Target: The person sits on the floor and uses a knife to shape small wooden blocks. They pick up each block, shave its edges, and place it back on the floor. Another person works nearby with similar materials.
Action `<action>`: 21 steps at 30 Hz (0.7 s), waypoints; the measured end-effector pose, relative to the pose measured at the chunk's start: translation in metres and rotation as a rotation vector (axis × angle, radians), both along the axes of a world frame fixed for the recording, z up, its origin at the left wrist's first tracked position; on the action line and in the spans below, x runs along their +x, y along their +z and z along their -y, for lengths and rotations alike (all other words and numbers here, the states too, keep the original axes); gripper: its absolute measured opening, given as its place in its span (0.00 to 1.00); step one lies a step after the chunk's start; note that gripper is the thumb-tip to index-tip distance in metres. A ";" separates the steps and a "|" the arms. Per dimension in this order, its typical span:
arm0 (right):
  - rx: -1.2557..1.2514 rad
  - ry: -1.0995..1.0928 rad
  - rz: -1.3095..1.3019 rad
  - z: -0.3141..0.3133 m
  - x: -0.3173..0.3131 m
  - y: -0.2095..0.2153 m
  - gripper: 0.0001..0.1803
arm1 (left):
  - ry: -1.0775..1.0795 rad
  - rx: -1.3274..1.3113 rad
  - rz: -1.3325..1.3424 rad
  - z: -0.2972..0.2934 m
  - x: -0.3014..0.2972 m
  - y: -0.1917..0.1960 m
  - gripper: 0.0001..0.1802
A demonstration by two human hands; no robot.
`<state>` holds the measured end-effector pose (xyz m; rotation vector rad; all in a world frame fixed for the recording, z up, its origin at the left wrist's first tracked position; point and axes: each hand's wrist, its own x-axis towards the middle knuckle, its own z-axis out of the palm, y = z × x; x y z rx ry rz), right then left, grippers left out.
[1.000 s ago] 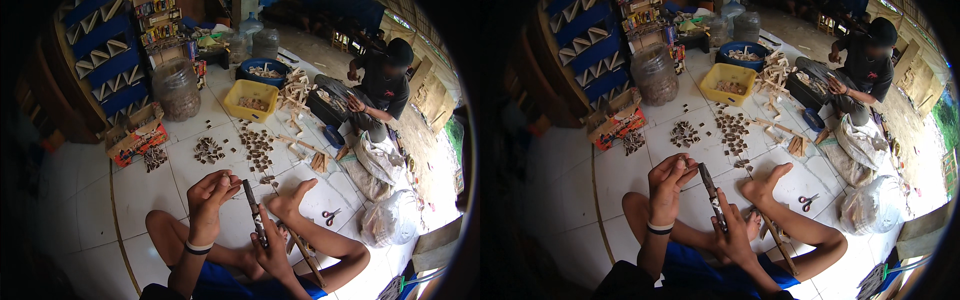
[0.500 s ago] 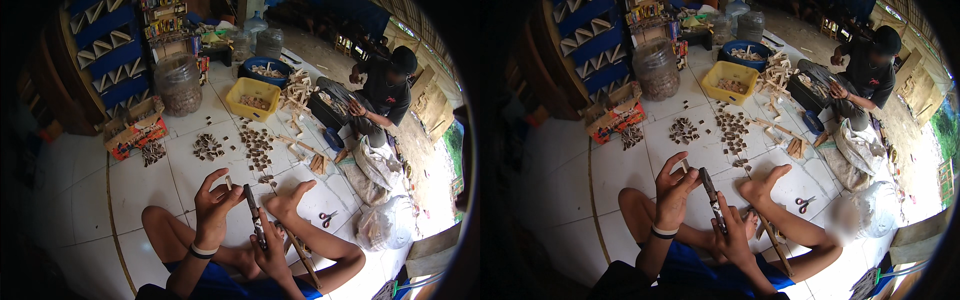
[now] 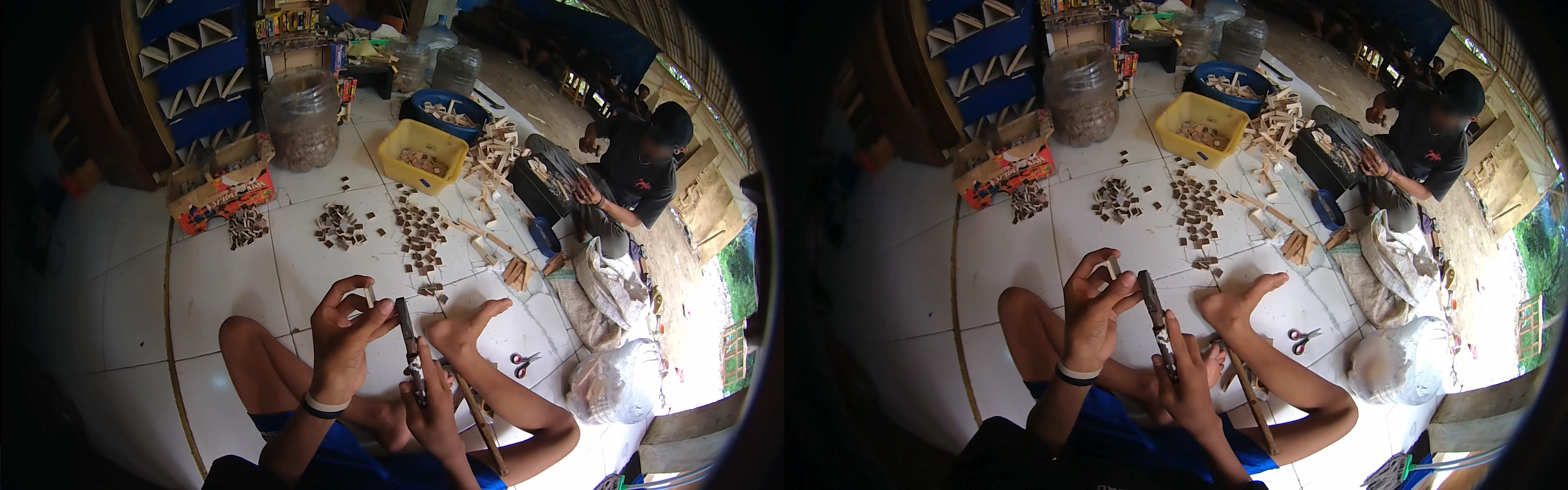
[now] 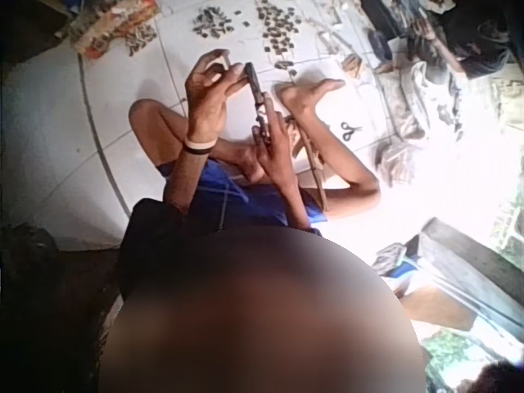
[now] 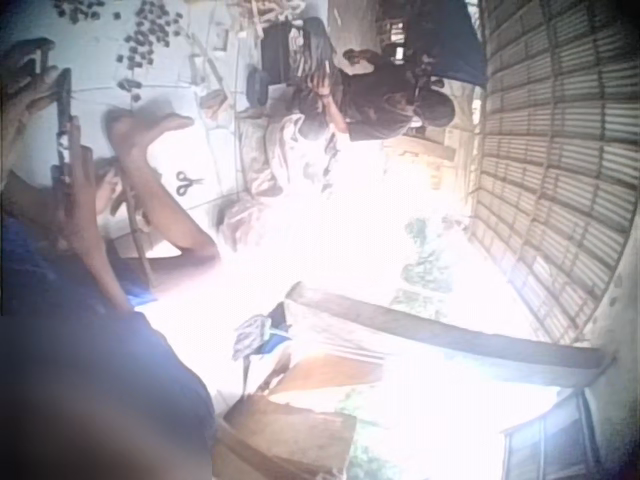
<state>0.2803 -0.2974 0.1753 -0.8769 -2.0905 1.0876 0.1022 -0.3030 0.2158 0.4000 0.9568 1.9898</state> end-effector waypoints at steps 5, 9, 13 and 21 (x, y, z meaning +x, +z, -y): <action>0.084 0.024 0.095 0.000 0.001 0.002 0.41 | -0.008 -0.002 -0.004 0.004 -0.003 -0.002 0.22; 0.097 0.040 0.119 0.001 -0.001 0.005 0.41 | -0.001 -0.003 -0.012 0.007 -0.005 -0.001 0.25; 0.092 0.052 0.117 0.001 -0.004 0.007 0.41 | 0.013 0.004 -0.016 0.008 -0.005 0.001 0.33; 0.092 0.059 0.096 0.002 -0.008 0.007 0.41 | 0.019 0.053 -0.027 0.010 -0.007 0.006 0.39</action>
